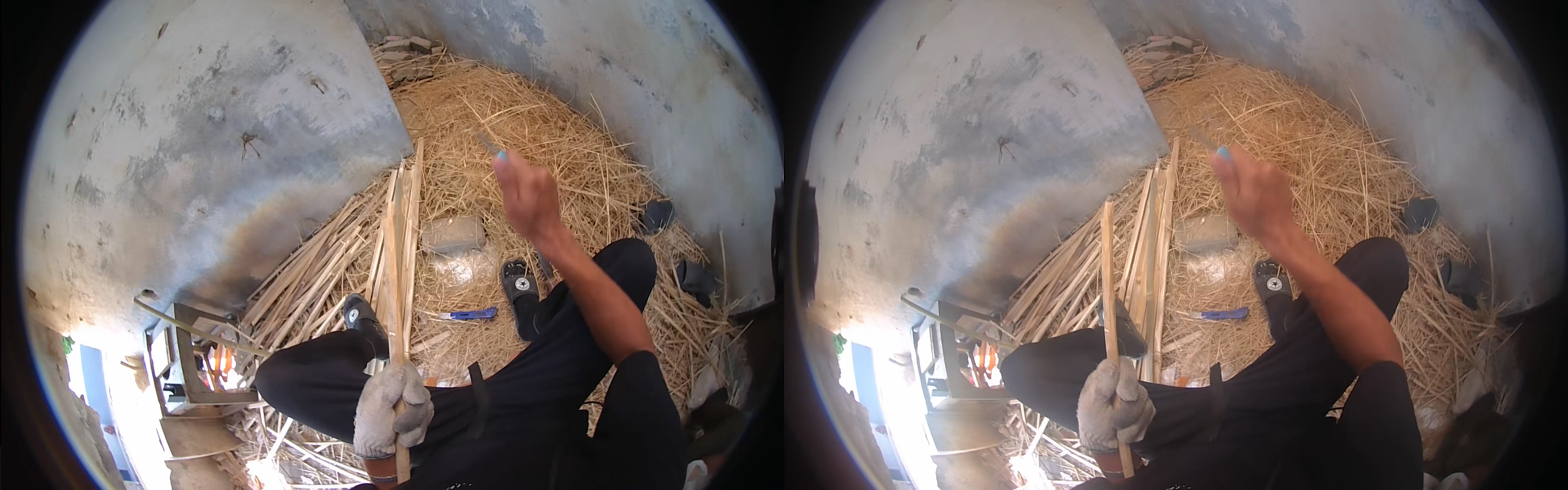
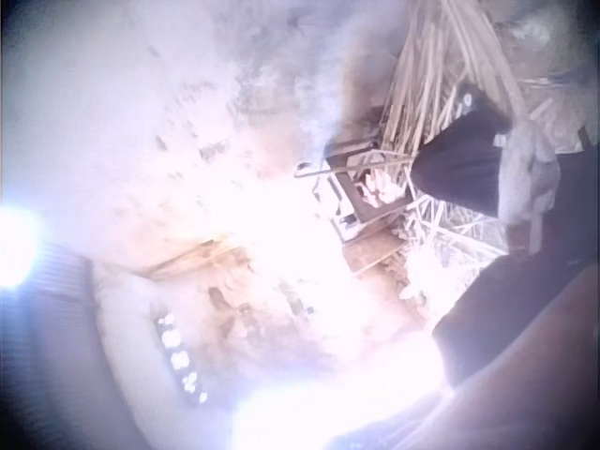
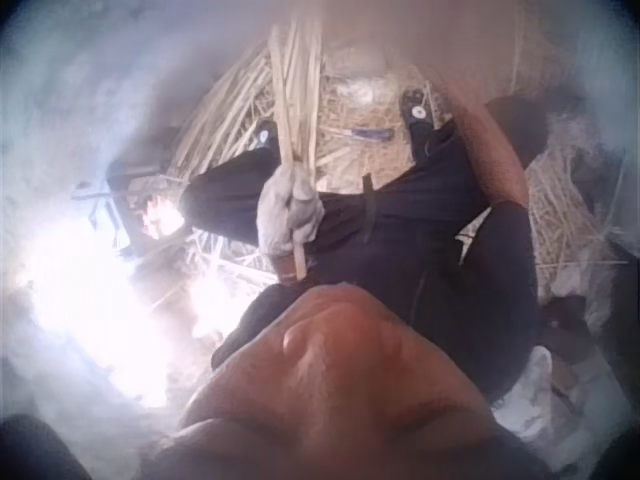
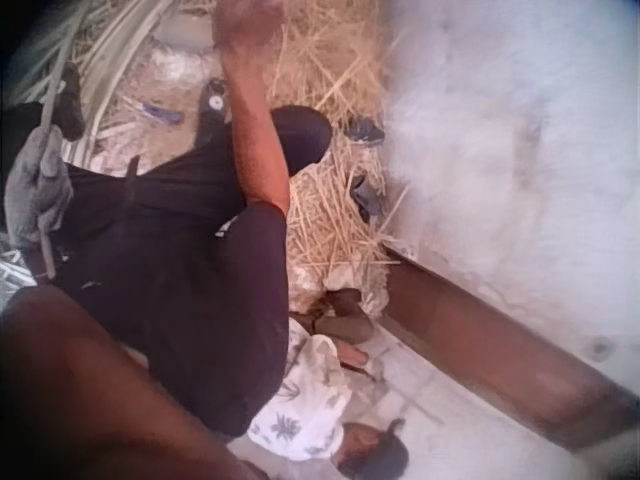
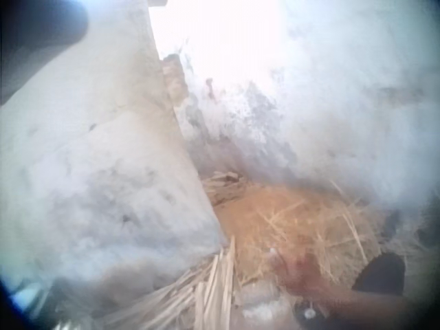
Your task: The person sits on a straw-covered floor and uses a knife to split a long bamboo stick into thin strips. They hold the bamboo with a gloved left hand and repeatedly slice downward with the knife in the right hand, separating the material into narrow pieces.
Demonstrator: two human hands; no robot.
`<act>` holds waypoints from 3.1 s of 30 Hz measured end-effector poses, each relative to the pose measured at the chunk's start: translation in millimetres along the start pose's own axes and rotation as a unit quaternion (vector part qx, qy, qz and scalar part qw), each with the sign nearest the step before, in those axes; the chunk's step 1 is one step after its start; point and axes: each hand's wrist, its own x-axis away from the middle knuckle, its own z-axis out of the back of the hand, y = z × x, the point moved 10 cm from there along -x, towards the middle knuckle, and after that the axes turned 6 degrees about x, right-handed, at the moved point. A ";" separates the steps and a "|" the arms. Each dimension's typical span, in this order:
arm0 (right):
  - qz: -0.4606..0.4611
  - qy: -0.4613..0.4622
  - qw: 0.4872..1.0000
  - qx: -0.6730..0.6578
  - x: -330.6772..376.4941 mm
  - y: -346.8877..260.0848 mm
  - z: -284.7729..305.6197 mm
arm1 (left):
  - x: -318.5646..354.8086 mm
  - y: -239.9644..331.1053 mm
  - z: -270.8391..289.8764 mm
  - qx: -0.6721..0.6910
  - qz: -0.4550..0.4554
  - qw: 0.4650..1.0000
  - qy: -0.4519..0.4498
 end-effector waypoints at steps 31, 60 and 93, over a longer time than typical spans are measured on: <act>0.193 -0.167 0.948 -0.191 56.0 -98.5 -20.0 | -15.8 8.6 -11.9 -0.186 0.008 0.975 0.119; 0.045 0.035 0.987 0.148 24.5 7.9 -58.2 | -5.1 -23.4 -42.6 -0.079 0.082 0.993 -0.032; 0.154 -0.188 0.950 -0.194 48.0 -103.1 5.5 | -27.8 -11.3 -61.3 0.321 0.081 0.898 -0.289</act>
